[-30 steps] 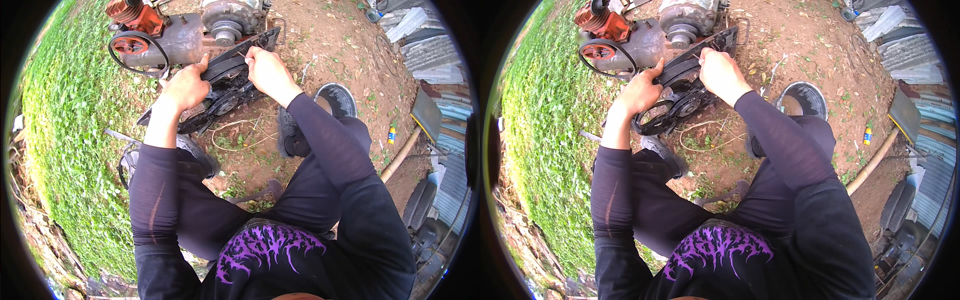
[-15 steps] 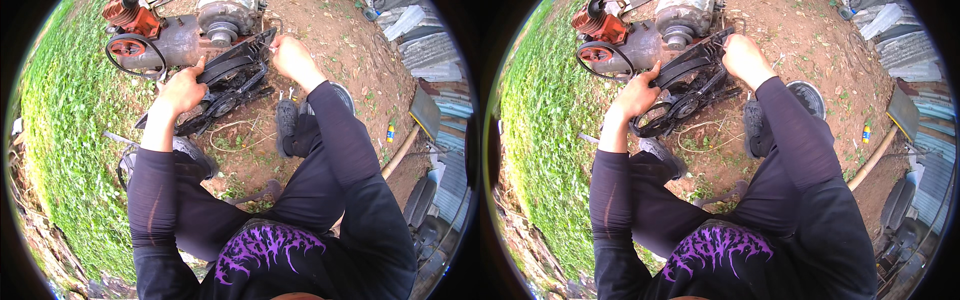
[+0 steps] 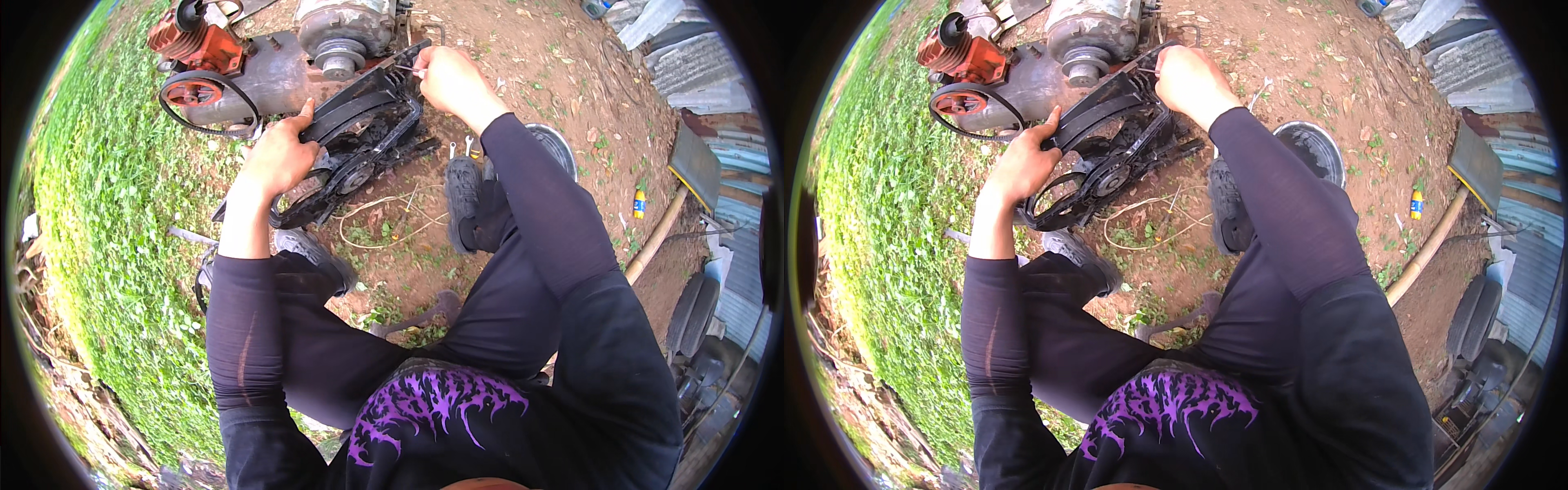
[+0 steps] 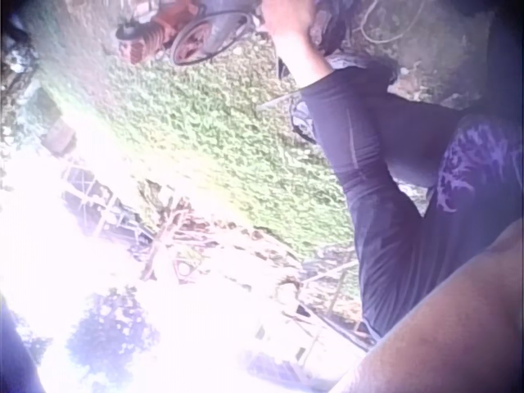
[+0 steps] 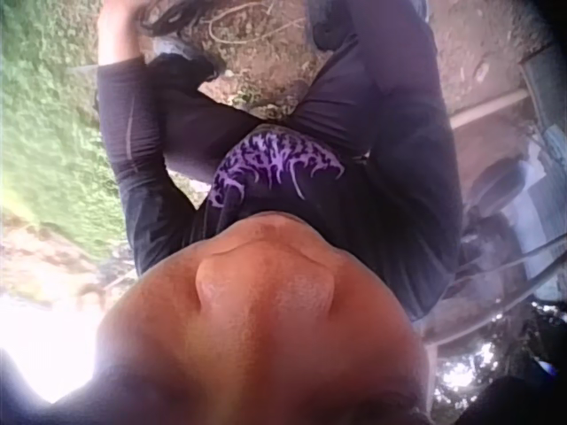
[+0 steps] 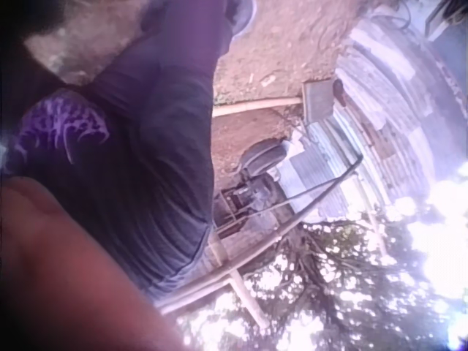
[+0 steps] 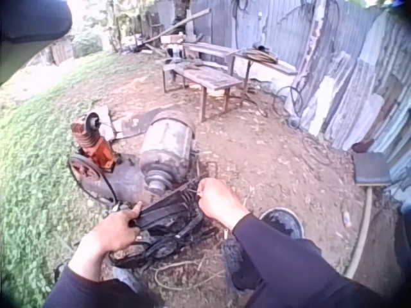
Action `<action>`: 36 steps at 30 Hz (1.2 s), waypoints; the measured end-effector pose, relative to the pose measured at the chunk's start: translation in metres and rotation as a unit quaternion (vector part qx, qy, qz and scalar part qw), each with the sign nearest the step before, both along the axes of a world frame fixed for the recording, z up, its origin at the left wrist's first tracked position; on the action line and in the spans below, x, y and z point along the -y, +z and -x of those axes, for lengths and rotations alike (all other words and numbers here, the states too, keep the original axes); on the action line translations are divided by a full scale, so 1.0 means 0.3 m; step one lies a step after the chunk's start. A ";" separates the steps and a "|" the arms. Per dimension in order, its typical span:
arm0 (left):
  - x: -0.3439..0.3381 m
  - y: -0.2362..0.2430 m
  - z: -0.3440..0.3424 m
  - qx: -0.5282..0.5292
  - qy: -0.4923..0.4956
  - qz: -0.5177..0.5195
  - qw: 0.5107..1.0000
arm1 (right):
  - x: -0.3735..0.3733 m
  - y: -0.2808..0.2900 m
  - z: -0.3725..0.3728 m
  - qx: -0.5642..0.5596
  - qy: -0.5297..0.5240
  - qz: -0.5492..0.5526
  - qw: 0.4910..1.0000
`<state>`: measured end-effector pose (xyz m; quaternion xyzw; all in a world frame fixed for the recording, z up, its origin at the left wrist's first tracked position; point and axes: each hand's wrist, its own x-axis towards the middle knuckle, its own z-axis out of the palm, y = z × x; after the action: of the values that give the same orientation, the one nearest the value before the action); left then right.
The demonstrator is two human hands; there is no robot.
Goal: The person cleans a radiator fan shroud and inserts small parts into its housing by hand. They pick components from a bucket and press them into the slots along the rim of the shroud.
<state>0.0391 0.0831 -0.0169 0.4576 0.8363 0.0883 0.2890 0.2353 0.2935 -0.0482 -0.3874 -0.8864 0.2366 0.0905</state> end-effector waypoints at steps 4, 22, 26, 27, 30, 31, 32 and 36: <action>0.012 -0.017 0.021 0.024 -0.004 -0.018 1.000 | -0.003 0.011 -0.005 0.018 0.015 -0.068 0.997; 0.019 -0.022 0.017 0.008 -0.023 -0.056 0.998 | 0.050 0.088 -0.026 0.154 -0.015 0.217 0.964; -0.010 0.039 -0.028 0.007 0.000 -0.003 1.000 | 0.062 0.057 -0.032 0.170 0.026 0.275 0.946; -0.008 0.043 -0.036 0.003 -0.002 -0.012 1.000 | 0.066 0.040 -0.026 0.168 0.014 0.269 0.948; 0.002 0.035 -0.030 0.002 -0.007 -0.040 0.999 | 0.069 0.008 -0.013 0.158 0.029 0.254 0.954; 0.005 0.034 -0.028 -0.004 -0.007 -0.038 0.999 | 0.069 -0.015 -0.012 0.151 0.046 0.242 0.957; 0.005 0.044 -0.037 -0.010 -0.006 -0.036 0.999 | 0.070 -0.042 -0.013 0.145 0.063 0.230 0.960; 0.001 0.027 -0.018 0.009 -0.006 -0.031 0.999 | 0.076 -0.142 -0.011 0.078 0.100 0.214 0.969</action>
<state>0.0445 0.0828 -0.0089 0.4702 0.8279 0.1162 0.2826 0.2386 0.2707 -0.0908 -0.3249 -0.8537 0.3974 -0.0879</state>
